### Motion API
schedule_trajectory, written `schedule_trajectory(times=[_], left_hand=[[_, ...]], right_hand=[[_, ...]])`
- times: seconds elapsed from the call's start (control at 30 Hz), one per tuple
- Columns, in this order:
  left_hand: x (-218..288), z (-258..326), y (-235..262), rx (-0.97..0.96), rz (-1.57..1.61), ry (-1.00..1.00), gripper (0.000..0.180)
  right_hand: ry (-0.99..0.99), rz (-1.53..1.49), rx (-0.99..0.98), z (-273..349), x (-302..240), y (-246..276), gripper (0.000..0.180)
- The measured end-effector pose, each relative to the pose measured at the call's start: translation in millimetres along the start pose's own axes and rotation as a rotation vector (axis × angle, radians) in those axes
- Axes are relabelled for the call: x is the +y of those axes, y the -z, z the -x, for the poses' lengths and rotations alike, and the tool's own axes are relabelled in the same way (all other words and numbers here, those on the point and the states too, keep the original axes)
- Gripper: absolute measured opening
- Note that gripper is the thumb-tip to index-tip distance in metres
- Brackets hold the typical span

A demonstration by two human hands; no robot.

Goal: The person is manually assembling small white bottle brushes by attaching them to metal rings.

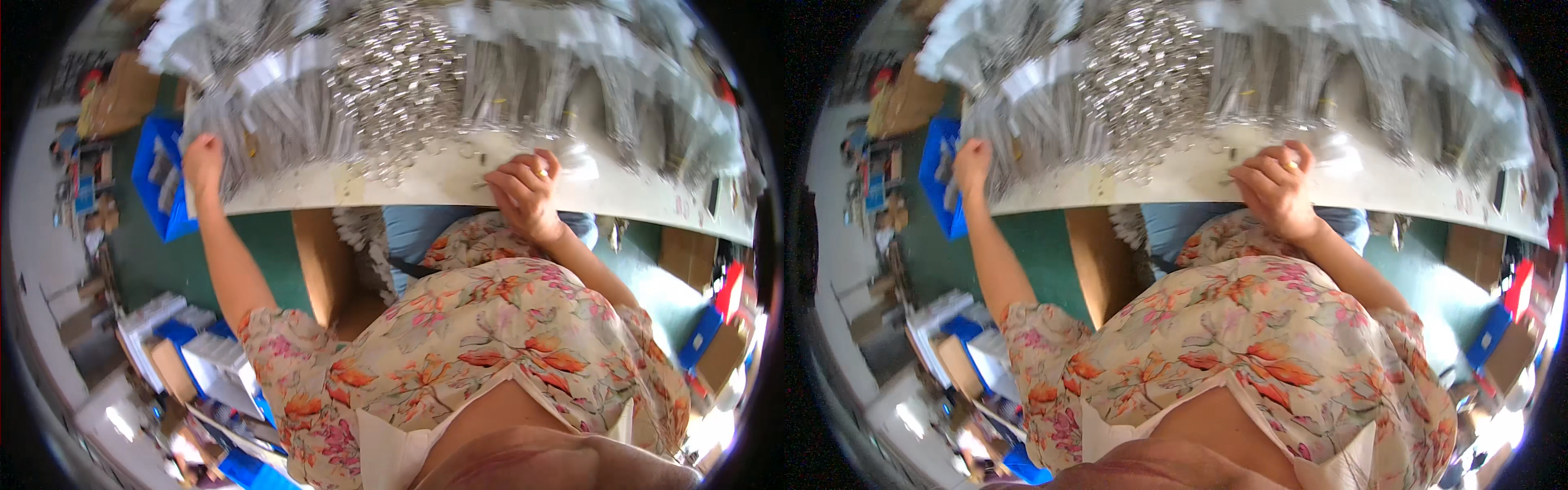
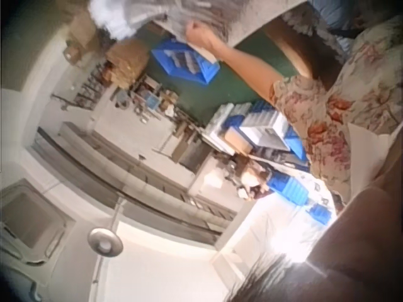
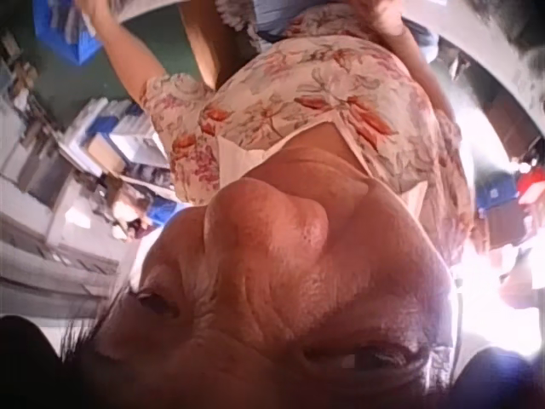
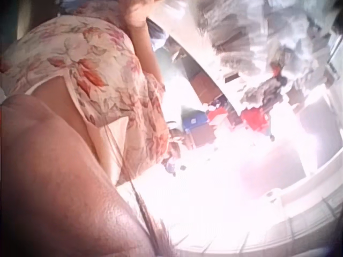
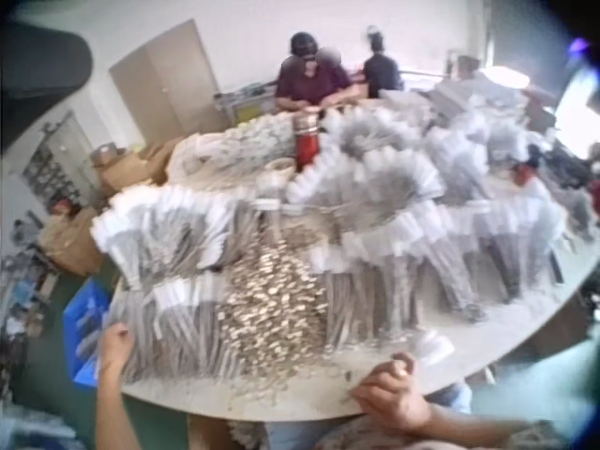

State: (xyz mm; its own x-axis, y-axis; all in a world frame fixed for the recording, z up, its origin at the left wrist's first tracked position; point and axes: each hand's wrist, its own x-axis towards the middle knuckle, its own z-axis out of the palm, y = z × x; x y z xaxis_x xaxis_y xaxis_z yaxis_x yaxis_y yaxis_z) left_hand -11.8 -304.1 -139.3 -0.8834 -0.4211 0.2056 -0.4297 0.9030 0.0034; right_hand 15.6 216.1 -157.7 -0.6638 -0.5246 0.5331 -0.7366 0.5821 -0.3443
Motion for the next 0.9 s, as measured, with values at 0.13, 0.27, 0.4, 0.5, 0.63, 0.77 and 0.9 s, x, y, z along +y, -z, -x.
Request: schedule_trajectory(times=[0.13,0.27,0.4,0.5,0.63,0.77,0.9], left_hand=[[37,16,16,0.499,0.446,0.034,0.037],[52,22,6,-0.052,0.140,0.036,0.031],[44,26,-26,-0.253,0.344,0.065,0.027],[39,24,-34,-0.298,0.621,0.200,0.025],[43,29,-32,-0.277,0.983,0.369,0.019],[46,25,-4,-0.061,0.800,0.188,0.021],[79,23,27,0.402,0.816,0.011,0.022]], right_hand=[[-0.006,-0.184,0.068,-34,35,5,0.018],[-0.168,-0.079,0.113,-92,82,9,0.010],[-0.452,0.133,-0.205,-141,115,-6,0.024],[-0.515,0.294,-0.336,-154,110,-7,0.021],[-0.623,0.281,-0.385,-159,106,0,0.021],[-0.651,-0.180,-0.054,-150,120,7,0.024],[-0.659,-0.797,0.608,-129,137,69,0.031]])
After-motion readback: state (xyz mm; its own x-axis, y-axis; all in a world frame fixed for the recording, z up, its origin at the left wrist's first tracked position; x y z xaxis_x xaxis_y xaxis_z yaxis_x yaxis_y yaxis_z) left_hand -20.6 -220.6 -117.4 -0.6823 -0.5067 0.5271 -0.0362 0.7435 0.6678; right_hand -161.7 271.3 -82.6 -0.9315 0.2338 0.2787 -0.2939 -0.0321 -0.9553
